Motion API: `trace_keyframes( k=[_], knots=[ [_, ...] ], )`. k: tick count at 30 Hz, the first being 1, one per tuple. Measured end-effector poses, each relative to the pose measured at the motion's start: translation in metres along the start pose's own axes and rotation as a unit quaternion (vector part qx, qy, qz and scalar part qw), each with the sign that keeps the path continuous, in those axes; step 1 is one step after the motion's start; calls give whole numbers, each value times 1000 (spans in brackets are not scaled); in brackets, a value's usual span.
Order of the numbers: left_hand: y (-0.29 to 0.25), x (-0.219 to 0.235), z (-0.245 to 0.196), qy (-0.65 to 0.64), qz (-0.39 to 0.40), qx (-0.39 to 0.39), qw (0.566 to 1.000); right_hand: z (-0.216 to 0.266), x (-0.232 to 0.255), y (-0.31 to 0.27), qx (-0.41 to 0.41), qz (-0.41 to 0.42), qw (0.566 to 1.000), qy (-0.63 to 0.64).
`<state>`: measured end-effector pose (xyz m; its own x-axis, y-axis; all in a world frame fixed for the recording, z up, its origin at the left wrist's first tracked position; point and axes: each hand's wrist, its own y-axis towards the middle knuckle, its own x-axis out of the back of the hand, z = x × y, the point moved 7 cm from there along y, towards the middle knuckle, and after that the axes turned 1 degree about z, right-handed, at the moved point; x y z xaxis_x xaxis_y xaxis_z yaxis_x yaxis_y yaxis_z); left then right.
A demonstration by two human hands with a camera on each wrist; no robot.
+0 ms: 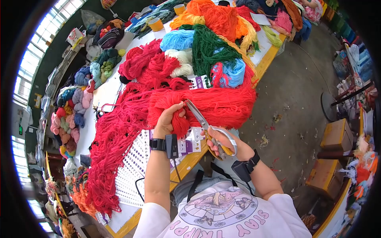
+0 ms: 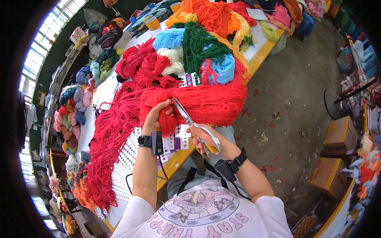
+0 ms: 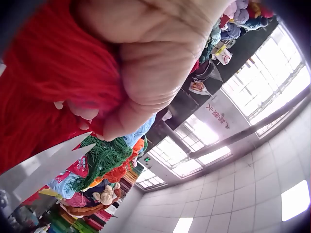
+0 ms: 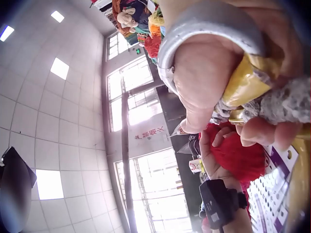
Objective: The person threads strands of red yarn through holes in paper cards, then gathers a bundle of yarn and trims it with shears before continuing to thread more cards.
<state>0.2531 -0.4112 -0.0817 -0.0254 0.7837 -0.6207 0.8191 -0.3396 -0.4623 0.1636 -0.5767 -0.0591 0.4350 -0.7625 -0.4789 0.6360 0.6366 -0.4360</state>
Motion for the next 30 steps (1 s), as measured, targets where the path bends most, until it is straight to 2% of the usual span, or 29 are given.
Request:
trace_keyframes(
  k=[9, 13, 15, 18, 19, 20, 21, 22, 23, 24, 26, 27, 28, 30],
  knots=[
    [2, 0, -2, 47, -11, -45, 998, -13, 0, 16, 11, 21, 996, 82],
    [3, -1, -2, 62, -10, -62, 996, -23, -5, 24, -4, 59, 985, 160],
    [2, -1, -2, 86, -12, -54, 995, -26, -8, 25, -13, 89, 975, 205],
    [0, -5, -2, 86, 7, -42, 995, -20, -5, 25, 14, 84, 963, 256],
    [0, -6, -2, 80, 16, -39, 996, -19, 2, 26, 47, 43, 958, 279],
    [0, -4, -3, 66, 16, -40, 997, -9, 13, 22, 96, -28, 979, 175],
    [1, -2, -3, 53, 16, -40, 998, 10, 22, 11, 144, -99, 982, 67],
    [2, -1, -2, 39, 16, -41, 998, 27, 30, 3, 189, -167, 967, -42],
    [1, 1, -4, 32, -15, -54, 998, 38, 39, -1, 221, -222, 949, -42],
    [-1, -2, -6, 25, -47, -67, 996, 45, 52, -5, 235, -244, 939, -66],
    [-10, -4, -18, 13, -89, -103, 991, 85, 72, -24, 311, -318, 880, -168],
    [-18, -3, -25, 7, -90, -122, 988, 101, 92, -34, 291, -389, 850, -203],
    [-23, -6, -34, 0, -84, -141, 986, 121, 116, -49, 271, -464, 809, -238],
    [-43, -19, -59, -104, 58, -165, 979, 161, 164, -69, 333, -569, 657, -366]
  ],
)
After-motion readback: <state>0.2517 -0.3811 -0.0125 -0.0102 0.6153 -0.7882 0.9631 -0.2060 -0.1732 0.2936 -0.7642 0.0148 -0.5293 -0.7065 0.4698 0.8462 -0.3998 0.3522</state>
